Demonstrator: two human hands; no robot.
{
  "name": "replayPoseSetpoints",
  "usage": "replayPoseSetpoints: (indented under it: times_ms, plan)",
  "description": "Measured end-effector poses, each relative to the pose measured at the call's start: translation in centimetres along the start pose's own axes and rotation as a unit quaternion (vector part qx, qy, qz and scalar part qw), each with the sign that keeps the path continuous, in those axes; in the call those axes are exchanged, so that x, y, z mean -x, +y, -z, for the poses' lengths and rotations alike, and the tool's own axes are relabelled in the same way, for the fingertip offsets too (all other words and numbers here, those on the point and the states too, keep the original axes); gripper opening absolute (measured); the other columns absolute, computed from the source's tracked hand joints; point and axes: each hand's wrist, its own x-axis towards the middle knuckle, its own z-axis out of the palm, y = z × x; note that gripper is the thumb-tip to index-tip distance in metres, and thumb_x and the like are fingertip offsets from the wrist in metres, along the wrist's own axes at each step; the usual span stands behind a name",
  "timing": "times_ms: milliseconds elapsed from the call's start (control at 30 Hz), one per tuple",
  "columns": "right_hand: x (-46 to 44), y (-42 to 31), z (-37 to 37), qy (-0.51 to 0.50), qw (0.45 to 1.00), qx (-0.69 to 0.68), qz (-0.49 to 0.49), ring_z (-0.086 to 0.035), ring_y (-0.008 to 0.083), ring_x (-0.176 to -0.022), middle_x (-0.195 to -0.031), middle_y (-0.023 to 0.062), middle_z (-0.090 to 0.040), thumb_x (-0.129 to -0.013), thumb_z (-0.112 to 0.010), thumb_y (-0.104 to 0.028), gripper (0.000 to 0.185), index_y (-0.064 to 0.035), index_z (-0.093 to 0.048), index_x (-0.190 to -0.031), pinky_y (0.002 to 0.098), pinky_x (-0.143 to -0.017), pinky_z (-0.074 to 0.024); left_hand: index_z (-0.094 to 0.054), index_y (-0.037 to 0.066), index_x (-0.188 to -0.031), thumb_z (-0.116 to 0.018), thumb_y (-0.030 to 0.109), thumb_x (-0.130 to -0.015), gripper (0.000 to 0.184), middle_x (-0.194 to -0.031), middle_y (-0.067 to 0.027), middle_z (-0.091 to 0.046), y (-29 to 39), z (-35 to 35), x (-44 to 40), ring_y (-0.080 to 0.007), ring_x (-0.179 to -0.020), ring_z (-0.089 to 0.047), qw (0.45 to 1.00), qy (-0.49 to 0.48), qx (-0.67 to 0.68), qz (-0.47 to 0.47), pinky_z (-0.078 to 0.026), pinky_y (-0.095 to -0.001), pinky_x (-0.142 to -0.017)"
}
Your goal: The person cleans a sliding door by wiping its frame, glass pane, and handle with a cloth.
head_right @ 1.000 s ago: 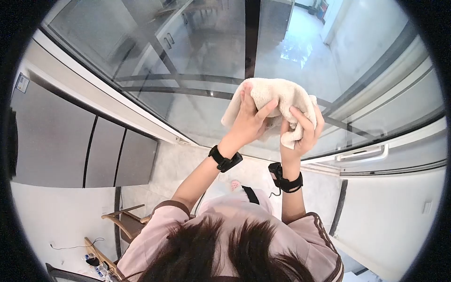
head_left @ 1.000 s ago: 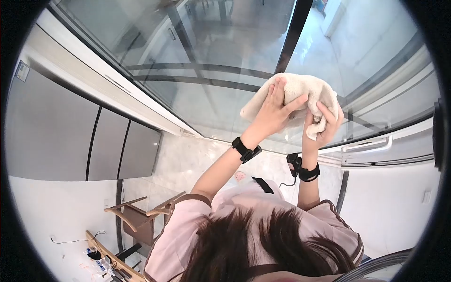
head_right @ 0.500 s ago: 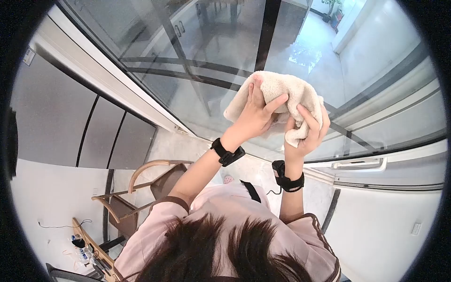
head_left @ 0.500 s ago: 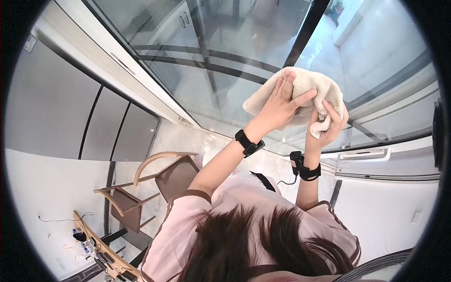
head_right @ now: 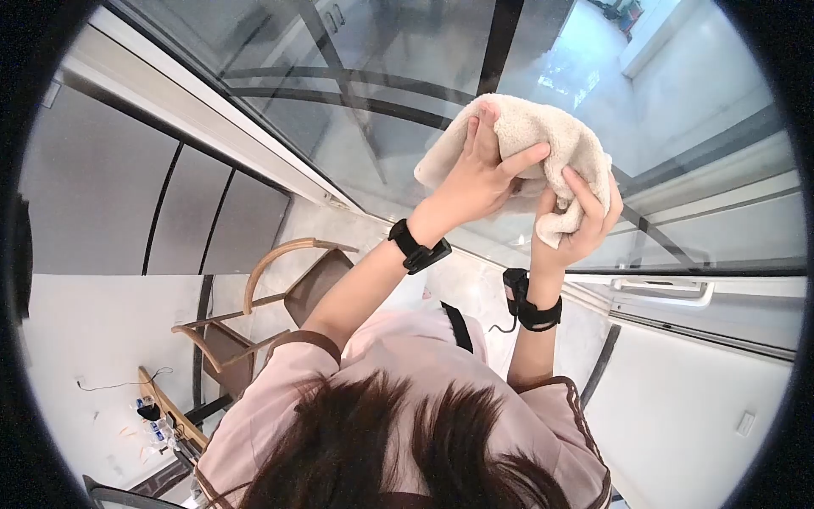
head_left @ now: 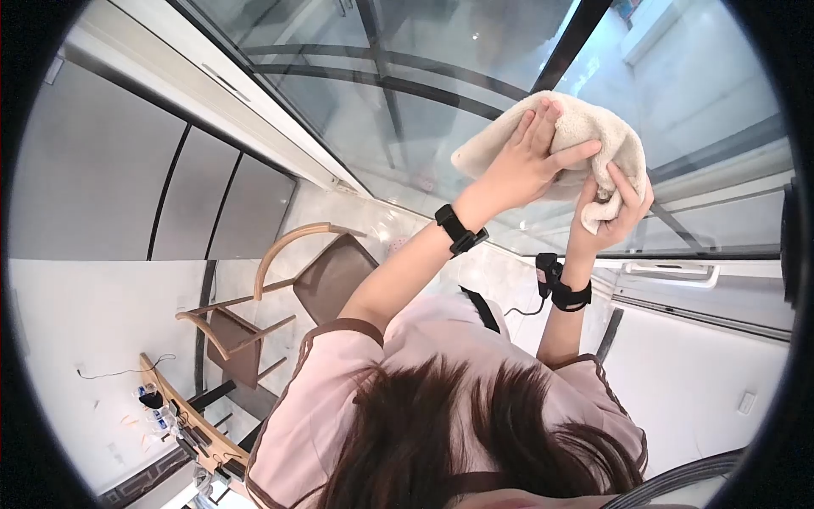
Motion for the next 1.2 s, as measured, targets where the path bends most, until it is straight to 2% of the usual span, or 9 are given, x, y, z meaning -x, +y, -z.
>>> replayPoseSetpoints:
  times_ms: [33,333,433,567,667,767,1133,1167,1200]
  plan:
    - [0.1,0.0,0.0,0.001,1.000,0.000,-0.003,-0.055,0.0281,-0.107,-0.113,0.0136,-0.054,-0.071,-0.072,0.005,0.039,-0.0102,-0.063,-0.106,0.0352,-0.089,-0.0458,-0.041,0.037,-0.136,-0.068,0.000,-0.073,0.078,-0.151,-0.0273,0.004,-0.2,0.0,0.0,-0.0473,-0.140,0.002,1.000,-0.016,-0.004,-0.005,-0.021,-0.0675,-0.104]
    - [0.7,0.7,-0.2,0.009,0.999,0.044,0.026,-0.056,0.0292,-0.105,-0.113,0.0128,-0.054,-0.074,-0.075,-0.002,0.035,-0.0104,-0.062,-0.105,0.0371,-0.088,-0.0472,-0.043,0.039,-0.134,-0.065,0.002,-0.078,0.071,-0.154,-0.0203,0.006,0.6,-0.3,-0.1,-0.0469,-0.140,-0.004,1.000,0.024,-0.014,-0.003,-0.024,-0.0629,-0.106]
    - [3.0,2.3,-1.0,0.054,0.997,0.045,0.017,-0.054,0.0316,-0.109,-0.114,0.0145,-0.053,-0.078,-0.074,-0.009,0.031,-0.0103,-0.060,-0.106,0.0402,-0.090,-0.0461,-0.044,0.041,-0.135,-0.062,0.005,-0.079,0.068,-0.151,-0.0194,-0.014,0.6,0.7,-0.1,-0.0408,-0.139,-0.020,0.999,-0.020,-0.029,-0.022,-0.029,-0.0560,-0.107]
    - [7.2,3.1,-2.4,0.053,0.998,-0.014,-0.019,-0.051,0.0331,-0.113,-0.120,0.0151,-0.051,-0.074,-0.076,-0.006,0.034,-0.0130,-0.061,-0.103,0.0434,-0.094,-0.0436,-0.048,0.043,-0.132,-0.061,0.010,-0.079,0.064,-0.144,-0.0179,-0.032,-2.0,1.4,1.9,-0.0348,-0.135,-0.032,0.990,-0.045,-0.087,-0.100,-0.034,-0.0475,-0.107]
    - [7.4,3.1,-2.6,0.021,1.000,0.010,0.021,-0.050,0.0340,-0.113,-0.121,0.0141,-0.050,-0.071,-0.076,-0.004,0.034,-0.0148,-0.062,-0.100,0.0431,-0.094,-0.0428,-0.052,0.043,-0.129,-0.062,0.014,-0.079,0.059,-0.142,-0.0172,-0.034,-3.5,2.0,2.8,-0.0340,-0.133,-0.034,0.985,-0.087,-0.108,-0.108,-0.035,-0.0456,-0.107]
    - [7.1,3.1,-2.8,0.027,1.000,-0.009,-0.004,-0.050,0.0330,-0.114,-0.120,0.0124,-0.050,-0.067,-0.077,-0.004,0.035,-0.0162,-0.062,-0.096,0.0427,-0.094,-0.0422,-0.051,0.043,-0.129,-0.061,0.017,-0.079,0.057,-0.140,-0.0176,-0.034,-3.0,1.8,2.8,-0.0343,-0.132,-0.036,0.982,-0.083,-0.140,-0.094,-0.036,-0.0464,-0.107]
    - [5.1,1.6,-1.6,0.028,0.998,-0.056,-0.032,-0.052,0.0335,-0.111,-0.116,0.0149,-0.054,-0.065,-0.074,0.002,0.034,-0.0126,-0.065,-0.095,0.0422,-0.093,-0.0429,-0.053,0.039,-0.129,-0.064,0.007,-0.072,0.066,-0.141,-0.0254,-0.032,-1.9,2.6,1.8,-0.0396,-0.132,-0.035,0.984,-0.096,-0.140,-0.057,-0.033,-0.0498,-0.107]
    - [4.3,1.6,-1.5,0.033,0.998,-0.051,-0.024,-0.052,0.0337,-0.111,-0.117,0.0156,-0.053,-0.066,-0.074,0.002,0.035,-0.0126,-0.065,-0.096,0.0421,-0.093,-0.0431,-0.053,0.040,-0.129,-0.062,0.015,-0.076,0.059,-0.142,-0.0162,-0.038,-1.5,2.6,1.3,-0.0295,-0.132,-0.039,0.985,-0.072,-0.149,-0.054,-0.034,-0.0441,-0.108]
    - [3.6,1.5,-1.2,0.034,0.998,-0.046,-0.020,-0.052,0.0340,-0.111,-0.118,0.0163,-0.051,-0.067,-0.074,0.002,0.036,-0.0126,-0.064,-0.098,0.0420,-0.092,-0.0433,-0.053,0.040,-0.129,-0.062,0.012,-0.075,0.061,-0.143,-0.0187,-0.034,-0.9,2.9,0.0,-0.0329,-0.132,-0.037,0.986,-0.048,-0.143,-0.065,-0.033,-0.0464,-0.108]
